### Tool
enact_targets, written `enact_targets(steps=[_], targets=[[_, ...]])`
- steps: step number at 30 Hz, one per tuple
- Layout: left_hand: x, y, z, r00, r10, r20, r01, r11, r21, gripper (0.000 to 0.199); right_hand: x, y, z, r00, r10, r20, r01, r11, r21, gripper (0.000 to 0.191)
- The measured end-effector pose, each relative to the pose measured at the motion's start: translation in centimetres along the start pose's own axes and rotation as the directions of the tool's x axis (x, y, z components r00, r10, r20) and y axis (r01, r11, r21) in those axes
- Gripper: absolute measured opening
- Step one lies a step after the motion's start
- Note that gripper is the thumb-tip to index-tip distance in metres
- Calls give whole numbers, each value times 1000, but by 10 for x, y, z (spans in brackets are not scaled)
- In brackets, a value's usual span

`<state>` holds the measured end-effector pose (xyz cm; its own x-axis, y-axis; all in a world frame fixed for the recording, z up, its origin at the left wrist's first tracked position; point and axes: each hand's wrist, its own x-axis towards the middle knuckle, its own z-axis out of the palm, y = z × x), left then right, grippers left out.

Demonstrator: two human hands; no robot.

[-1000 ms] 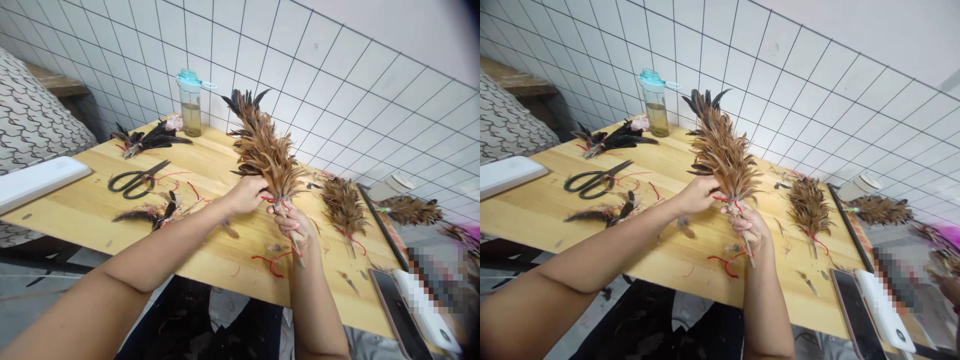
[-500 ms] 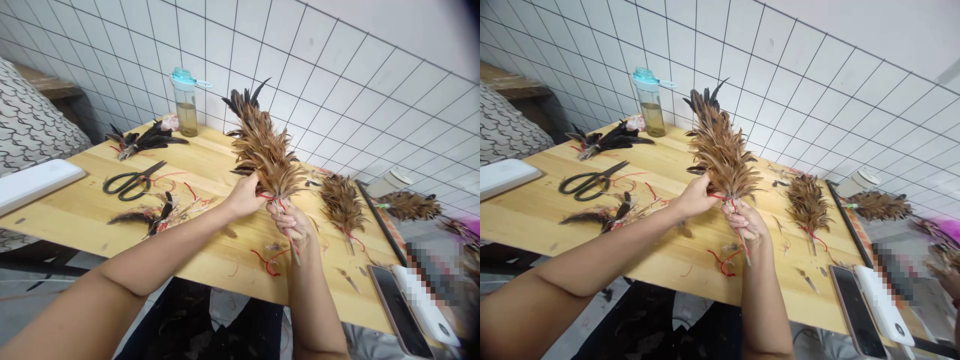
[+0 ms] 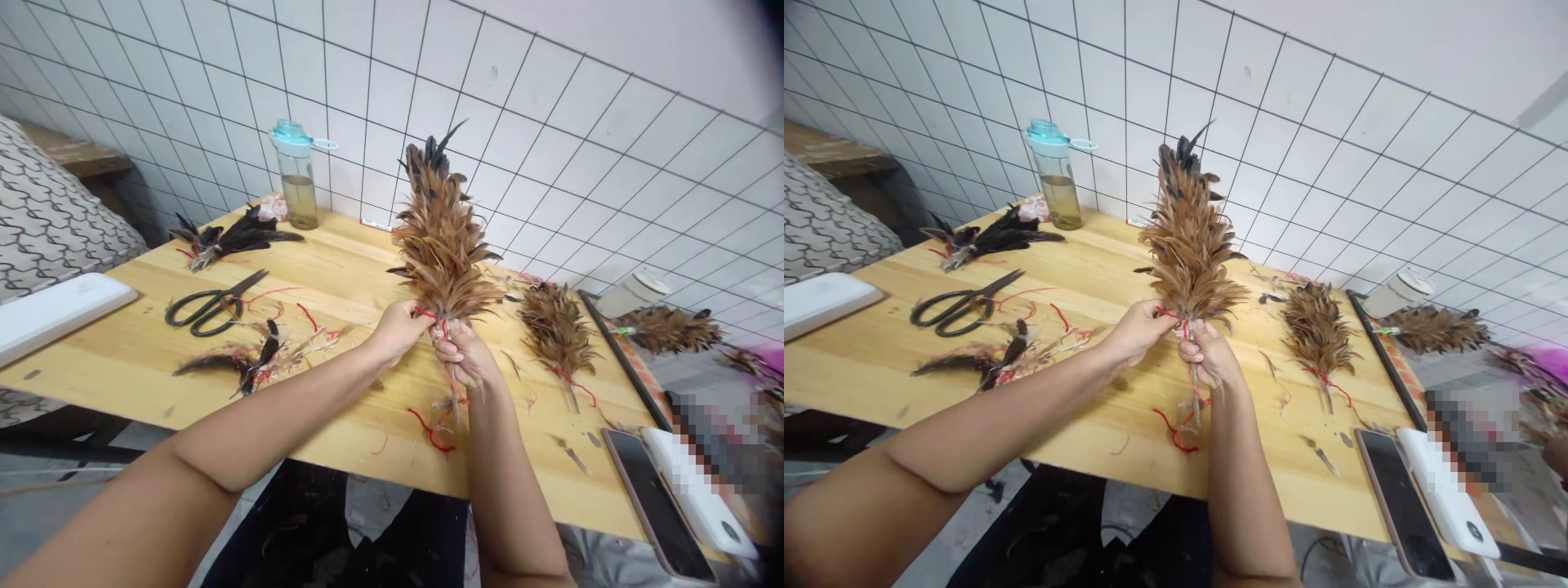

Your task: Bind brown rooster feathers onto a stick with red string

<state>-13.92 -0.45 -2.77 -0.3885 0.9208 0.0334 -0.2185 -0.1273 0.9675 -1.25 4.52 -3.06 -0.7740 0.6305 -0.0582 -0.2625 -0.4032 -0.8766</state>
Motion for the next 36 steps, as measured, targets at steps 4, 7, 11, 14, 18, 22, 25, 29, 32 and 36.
enact_targets(steps=[4,7,11,14,18,22,25,29,32,36], targets=[[2,-7,0,998,-26,-53,26,1000,12,7,4,7,3,995,-50,-89,39,991,-131,45],[1,-5,-3,998,-68,5,68,998,4,11,5,11,5,977,-124,-174,74,961,-267,46],[-4,6,-10,933,-72,354,124,985,-124,15,5,11,4,938,-222,-265,72,876,-477,37],[-4,10,-14,860,-57,507,168,970,-176,30,4,8,4,919,-278,-280,39,770,-637,26],[-3,10,-15,927,20,374,25,993,-115,33,4,5,4,898,-416,-146,54,433,-900,7],[-6,10,-11,948,101,303,-112,994,18,31,6,13,11,834,-549,-53,16,120,-993,12],[-8,4,-10,966,99,238,-95,995,-29,39,3,22,23,825,-562,-57,-36,47,-998,25],[-4,-6,-11,987,62,147,-54,997,-55,41,-1,25,40,851,-515,-98,-112,5,-994,39],[-1,-9,-12,991,52,127,-48,998,-37,39,-3,25,45,880,-460,-118,-157,-47,-986,44],[1,-9,-12,994,32,105,-31,999,-9,40,-2,27,44,894,-433,-113,-167,-89,-982,43]])
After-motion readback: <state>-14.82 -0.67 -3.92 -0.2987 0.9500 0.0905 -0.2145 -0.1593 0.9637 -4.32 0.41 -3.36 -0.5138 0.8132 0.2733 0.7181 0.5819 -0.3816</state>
